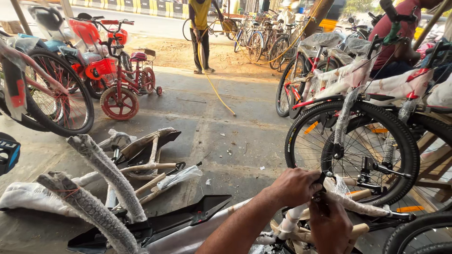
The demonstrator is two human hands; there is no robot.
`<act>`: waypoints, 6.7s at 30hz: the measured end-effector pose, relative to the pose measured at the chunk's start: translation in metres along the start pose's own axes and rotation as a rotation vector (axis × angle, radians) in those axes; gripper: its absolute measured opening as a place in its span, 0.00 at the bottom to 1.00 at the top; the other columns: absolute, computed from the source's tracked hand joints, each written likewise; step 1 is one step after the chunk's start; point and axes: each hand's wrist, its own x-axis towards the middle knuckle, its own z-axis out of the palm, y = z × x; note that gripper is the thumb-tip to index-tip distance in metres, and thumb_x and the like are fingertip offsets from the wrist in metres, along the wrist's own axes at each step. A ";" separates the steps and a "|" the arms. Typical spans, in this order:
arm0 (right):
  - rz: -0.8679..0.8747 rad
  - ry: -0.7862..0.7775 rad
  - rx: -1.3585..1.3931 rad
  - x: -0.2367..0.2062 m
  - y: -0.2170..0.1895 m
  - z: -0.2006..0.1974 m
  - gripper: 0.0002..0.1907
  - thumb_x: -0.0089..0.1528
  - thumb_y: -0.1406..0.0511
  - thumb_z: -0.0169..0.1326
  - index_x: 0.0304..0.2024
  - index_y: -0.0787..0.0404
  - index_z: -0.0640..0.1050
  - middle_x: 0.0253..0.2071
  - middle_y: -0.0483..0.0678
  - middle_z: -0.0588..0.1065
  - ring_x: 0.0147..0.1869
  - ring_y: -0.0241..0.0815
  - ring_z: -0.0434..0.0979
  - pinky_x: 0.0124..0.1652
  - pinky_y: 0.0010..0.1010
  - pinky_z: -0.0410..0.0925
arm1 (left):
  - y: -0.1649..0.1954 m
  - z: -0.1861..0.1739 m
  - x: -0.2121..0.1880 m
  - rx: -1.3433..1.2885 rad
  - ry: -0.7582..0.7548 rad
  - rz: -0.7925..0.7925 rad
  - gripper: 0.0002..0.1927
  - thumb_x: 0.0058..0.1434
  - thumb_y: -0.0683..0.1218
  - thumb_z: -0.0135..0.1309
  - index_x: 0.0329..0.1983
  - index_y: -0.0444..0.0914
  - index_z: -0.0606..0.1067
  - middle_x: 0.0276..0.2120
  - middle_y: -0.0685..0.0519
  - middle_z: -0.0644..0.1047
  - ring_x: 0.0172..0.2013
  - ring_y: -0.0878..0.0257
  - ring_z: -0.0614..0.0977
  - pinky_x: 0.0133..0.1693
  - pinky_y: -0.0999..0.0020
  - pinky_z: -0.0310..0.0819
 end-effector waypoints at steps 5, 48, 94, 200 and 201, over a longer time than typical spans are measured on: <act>-0.197 0.055 -0.072 -0.019 -0.031 0.022 0.19 0.57 0.64 0.66 0.50 0.61 0.81 0.42 0.53 0.79 0.43 0.47 0.83 0.42 0.35 0.75 | -0.020 -0.026 -0.027 -0.028 0.042 0.022 0.12 0.72 0.53 0.50 0.45 0.40 0.75 0.28 0.52 0.81 0.24 0.60 0.81 0.31 0.61 0.79; -0.311 0.044 -0.206 -0.095 -0.098 -0.037 0.19 0.64 0.63 0.62 0.54 0.66 0.79 0.50 0.56 0.77 0.52 0.53 0.80 0.46 0.38 0.75 | 0.041 -0.067 -0.134 -0.048 0.155 0.059 0.09 0.66 0.50 0.55 0.40 0.39 0.74 0.30 0.47 0.81 0.35 0.48 0.84 0.39 0.50 0.78; -0.388 0.059 -0.210 -0.101 -0.076 -0.013 0.18 0.62 0.63 0.62 0.55 0.58 0.80 0.50 0.54 0.79 0.51 0.53 0.81 0.49 0.41 0.74 | 0.016 -0.049 -0.130 -0.045 0.076 -0.010 0.11 0.69 0.52 0.52 0.45 0.40 0.76 0.27 0.49 0.81 0.29 0.55 0.84 0.36 0.56 0.79; -0.109 -0.624 -0.242 0.104 0.210 -0.124 0.15 0.66 0.55 0.66 0.35 0.60 0.80 0.29 0.46 0.79 0.25 0.38 0.74 0.28 0.32 0.66 | 0.076 0.167 0.112 -0.058 0.308 0.195 0.10 0.64 0.47 0.58 0.40 0.38 0.72 0.26 0.43 0.79 0.30 0.40 0.81 0.32 0.45 0.72; -0.334 -0.515 -0.403 0.101 0.207 -0.131 0.15 0.65 0.56 0.67 0.38 0.59 0.81 0.30 0.46 0.79 0.26 0.38 0.75 0.29 0.32 0.67 | 0.079 0.168 0.112 -0.073 0.300 0.191 0.10 0.65 0.47 0.59 0.41 0.38 0.73 0.26 0.43 0.79 0.31 0.40 0.81 0.33 0.46 0.73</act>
